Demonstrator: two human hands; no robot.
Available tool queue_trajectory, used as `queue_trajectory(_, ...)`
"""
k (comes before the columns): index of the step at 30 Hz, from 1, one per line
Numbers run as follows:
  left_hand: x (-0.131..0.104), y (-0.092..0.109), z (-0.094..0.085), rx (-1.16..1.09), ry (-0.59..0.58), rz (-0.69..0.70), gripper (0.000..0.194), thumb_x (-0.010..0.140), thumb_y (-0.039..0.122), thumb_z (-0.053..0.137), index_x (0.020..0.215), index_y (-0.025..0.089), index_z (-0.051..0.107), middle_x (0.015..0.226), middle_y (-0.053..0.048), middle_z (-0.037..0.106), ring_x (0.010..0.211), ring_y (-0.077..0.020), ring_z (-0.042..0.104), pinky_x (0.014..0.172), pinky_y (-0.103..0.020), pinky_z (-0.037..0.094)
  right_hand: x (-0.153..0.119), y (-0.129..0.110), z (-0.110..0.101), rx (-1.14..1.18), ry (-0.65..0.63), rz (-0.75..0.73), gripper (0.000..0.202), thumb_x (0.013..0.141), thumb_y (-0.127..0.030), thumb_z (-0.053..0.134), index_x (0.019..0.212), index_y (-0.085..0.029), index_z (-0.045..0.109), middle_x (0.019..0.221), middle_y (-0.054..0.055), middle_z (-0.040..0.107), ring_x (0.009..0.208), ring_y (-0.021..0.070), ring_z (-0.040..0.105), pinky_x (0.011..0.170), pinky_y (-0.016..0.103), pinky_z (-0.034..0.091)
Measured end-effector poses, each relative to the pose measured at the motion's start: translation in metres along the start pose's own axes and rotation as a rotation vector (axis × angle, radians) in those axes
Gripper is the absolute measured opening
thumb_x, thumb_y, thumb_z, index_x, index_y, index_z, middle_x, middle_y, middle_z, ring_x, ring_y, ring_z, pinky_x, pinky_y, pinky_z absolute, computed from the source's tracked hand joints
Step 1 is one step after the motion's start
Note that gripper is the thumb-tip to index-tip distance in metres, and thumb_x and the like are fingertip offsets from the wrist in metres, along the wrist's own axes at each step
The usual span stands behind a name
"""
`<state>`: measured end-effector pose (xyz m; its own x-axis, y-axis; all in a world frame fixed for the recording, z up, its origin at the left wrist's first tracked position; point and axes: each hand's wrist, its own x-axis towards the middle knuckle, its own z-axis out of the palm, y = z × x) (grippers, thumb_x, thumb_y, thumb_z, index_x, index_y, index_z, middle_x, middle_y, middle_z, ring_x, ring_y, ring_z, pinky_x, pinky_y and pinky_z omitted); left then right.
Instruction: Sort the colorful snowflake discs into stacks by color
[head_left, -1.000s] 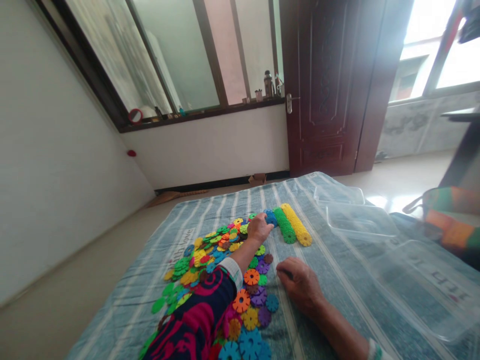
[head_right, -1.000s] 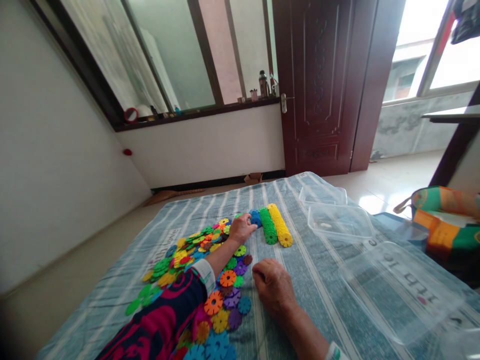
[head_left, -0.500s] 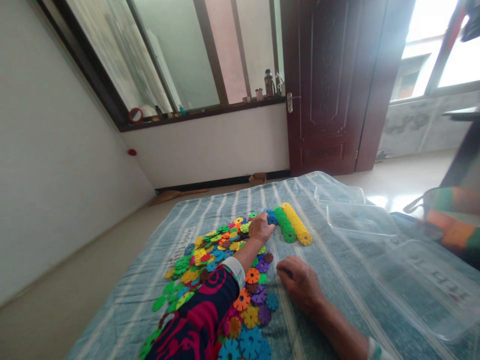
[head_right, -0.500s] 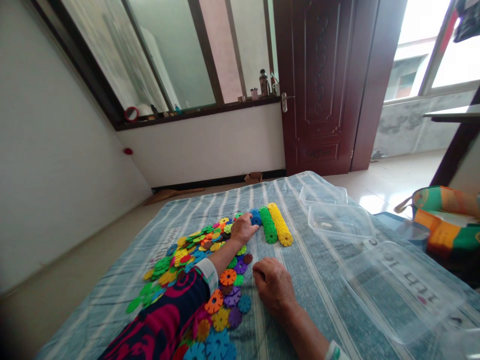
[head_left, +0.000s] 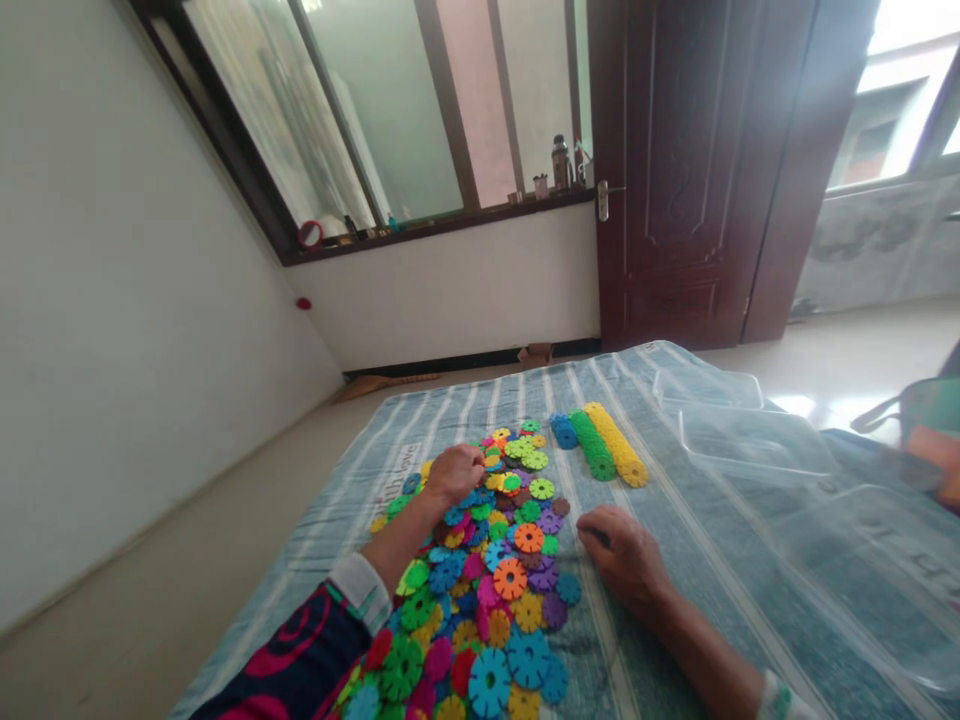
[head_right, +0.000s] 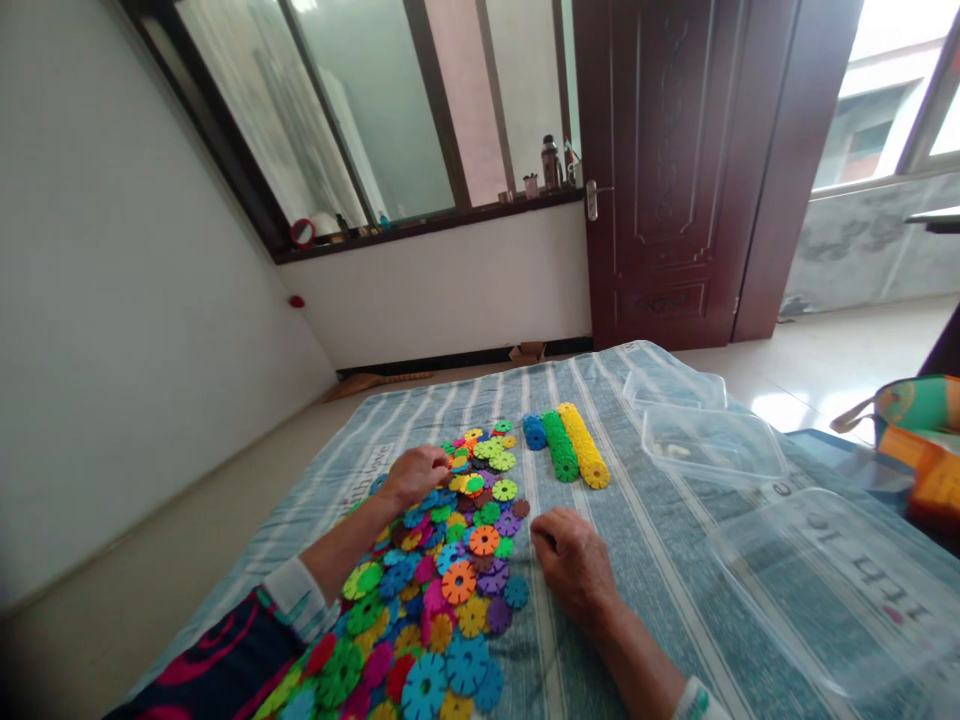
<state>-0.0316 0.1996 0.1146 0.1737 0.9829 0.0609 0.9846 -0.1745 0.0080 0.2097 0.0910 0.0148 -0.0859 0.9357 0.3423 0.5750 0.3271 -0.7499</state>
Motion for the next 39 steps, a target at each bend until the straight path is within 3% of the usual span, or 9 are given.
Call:
queue_trajectory(3,-0.016,-0.028,-0.002,0.071,-0.029,0.003,0.017,0.070,0.015,0.052,0.068,0.022,0.067,0.083,-0.002,0.067,0.083,-0.0176,0.061,0.072,-0.024,0.042,0.000,0.001,0.000,-0.019,-0.010,-0.001,0.021,0.084,-0.025,0.047,0.077,-0.021,0.066,0.082,0.002,0.064,0.081,0.0153,0.056,0.076,0.025,0.039)
queue_trajectory(6,-0.026,-0.040,0.001,0.118,-0.040,0.012,0.019,0.070,0.016,0.053,0.076,0.024,0.069,0.089,-0.002,0.067,0.089,-0.0191,0.061,0.075,-0.025,0.043,-0.001,0.002,0.000,-0.026,-0.009,-0.003,0.021,0.084,-0.026,0.047,0.076,-0.021,0.066,0.082,0.002,0.064,0.080,0.0157,0.056,0.076,0.026,0.040)
queue_trajectory(11,-0.028,-0.039,0.007,0.158,-0.052,-0.004,0.033,0.069,0.012,0.054,0.093,0.027,0.070,0.098,-0.005,0.065,0.099,-0.0222,0.059,0.081,-0.027,0.045,-0.001,0.004,0.002,-0.018,0.002,-0.003,0.020,0.082,-0.025,0.047,0.077,-0.021,0.067,0.081,0.002,0.064,0.079,0.0157,0.056,0.075,0.025,0.041)
queue_trajectory(19,-0.025,-0.038,0.006,0.217,-0.069,-0.022,0.025,0.071,0.011,0.052,0.083,0.022,0.071,0.095,-0.008,0.066,0.095,-0.0239,0.061,0.079,-0.030,0.047,-0.001,0.003,0.001,-0.026,-0.003,-0.004,0.022,0.083,-0.026,0.047,0.076,-0.020,0.066,0.082,0.002,0.064,0.080,0.0155,0.057,0.075,0.025,0.040)
queue_trajectory(34,-0.029,-0.049,0.016,0.237,0.027,0.018,0.025,0.082,0.013,0.041,0.079,0.016,0.066,0.098,-0.011,0.062,0.103,-0.0236,0.054,0.089,-0.031,0.043,0.000,0.001,0.001,-0.003,0.013,-0.009,0.022,0.083,-0.026,0.047,0.075,-0.021,0.067,0.079,0.002,0.064,0.080,0.0156,0.056,0.073,0.025,0.040)
queue_trajectory(39,-0.026,-0.056,0.003,0.135,0.069,-0.049,0.029,0.084,0.014,0.038,0.081,0.014,0.067,0.095,-0.012,0.062,0.098,-0.0243,0.054,0.090,-0.035,0.041,0.000,-0.001,0.000,0.004,0.010,-0.004,0.021,0.082,-0.025,0.047,0.075,-0.021,0.067,0.079,0.002,0.064,0.080,0.0157,0.056,0.073,0.025,0.039)
